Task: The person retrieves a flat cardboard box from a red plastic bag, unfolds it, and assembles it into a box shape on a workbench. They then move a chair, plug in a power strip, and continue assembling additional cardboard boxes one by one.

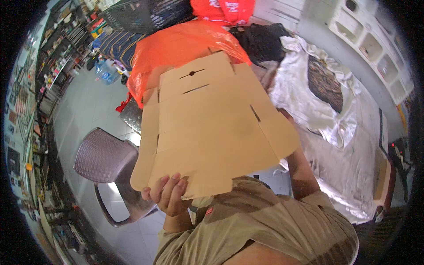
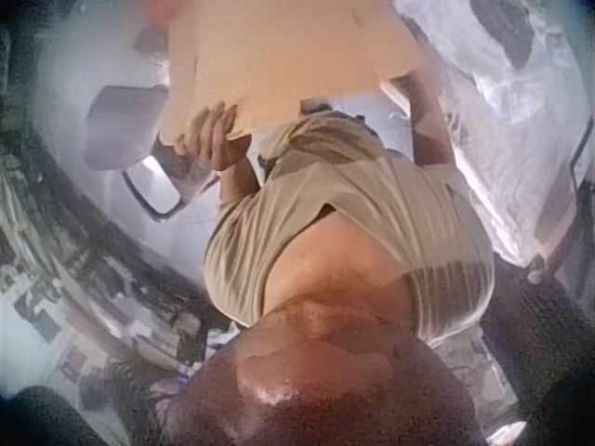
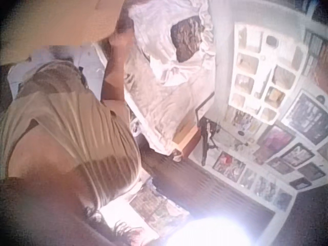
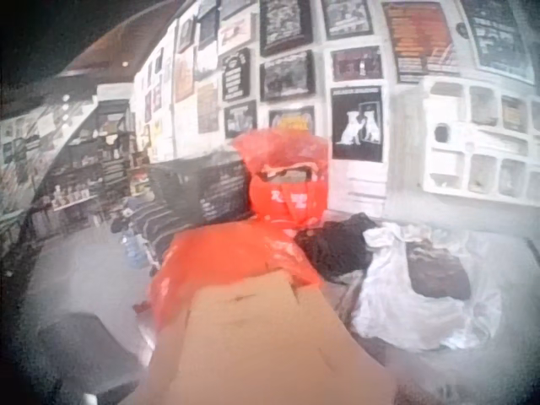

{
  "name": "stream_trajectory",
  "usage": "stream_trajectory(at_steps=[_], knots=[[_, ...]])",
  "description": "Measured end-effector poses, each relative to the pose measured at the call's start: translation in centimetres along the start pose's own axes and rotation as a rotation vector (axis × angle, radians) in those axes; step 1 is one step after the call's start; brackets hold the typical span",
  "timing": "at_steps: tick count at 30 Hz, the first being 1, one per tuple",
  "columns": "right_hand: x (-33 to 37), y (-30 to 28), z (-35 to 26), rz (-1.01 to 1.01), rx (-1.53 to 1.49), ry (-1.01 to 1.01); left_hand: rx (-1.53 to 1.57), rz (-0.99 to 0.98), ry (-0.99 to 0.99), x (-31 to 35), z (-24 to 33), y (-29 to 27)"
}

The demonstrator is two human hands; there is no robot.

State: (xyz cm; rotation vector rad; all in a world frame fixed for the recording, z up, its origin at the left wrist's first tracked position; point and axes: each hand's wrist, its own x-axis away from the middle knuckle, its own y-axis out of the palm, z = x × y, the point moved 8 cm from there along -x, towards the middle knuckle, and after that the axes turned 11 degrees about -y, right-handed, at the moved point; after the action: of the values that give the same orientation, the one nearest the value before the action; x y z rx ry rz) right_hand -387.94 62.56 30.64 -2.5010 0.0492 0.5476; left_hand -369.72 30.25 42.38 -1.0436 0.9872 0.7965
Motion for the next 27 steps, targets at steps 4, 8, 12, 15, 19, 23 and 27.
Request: stream_trajectory(at_steps=[4,8,12,15,19,23,27], knots=[[2.0,-0.6,2.7,0.179,-0.517,0.004,0.168,0.11,0.002,-1.0,1.7,-2.6],[6.7,-4.1,2.2,0.265,-0.399,-0.021,0.323,0.105,0.027,-2.1,3.2,-5.1],[13.9,-8.7,-2.3,0.388,-0.405,0.021,0.666,0.158,-0.155,-1.8,2.2,-4.2],[17.5,-10.9,-4.0,0.406,-0.881,0.081,0.762,0.104,-0.363,-1.5,0.8,-1.8],[22.3,-12.5,-5.1,0.232,-0.921,0.12,0.491,-0.119,-0.122,-2.3,5.5,2.1],[26.1,-17.4,-6.4,0.439,-0.761,-0.072,1.533,-0.923,-0.87,-1.2,11.5,11.8],[28.3,-21.0,-5.3,0.587,-1.022,-0.097,1.744,-1.415,-1.102,1.1,23.4,16.7]])
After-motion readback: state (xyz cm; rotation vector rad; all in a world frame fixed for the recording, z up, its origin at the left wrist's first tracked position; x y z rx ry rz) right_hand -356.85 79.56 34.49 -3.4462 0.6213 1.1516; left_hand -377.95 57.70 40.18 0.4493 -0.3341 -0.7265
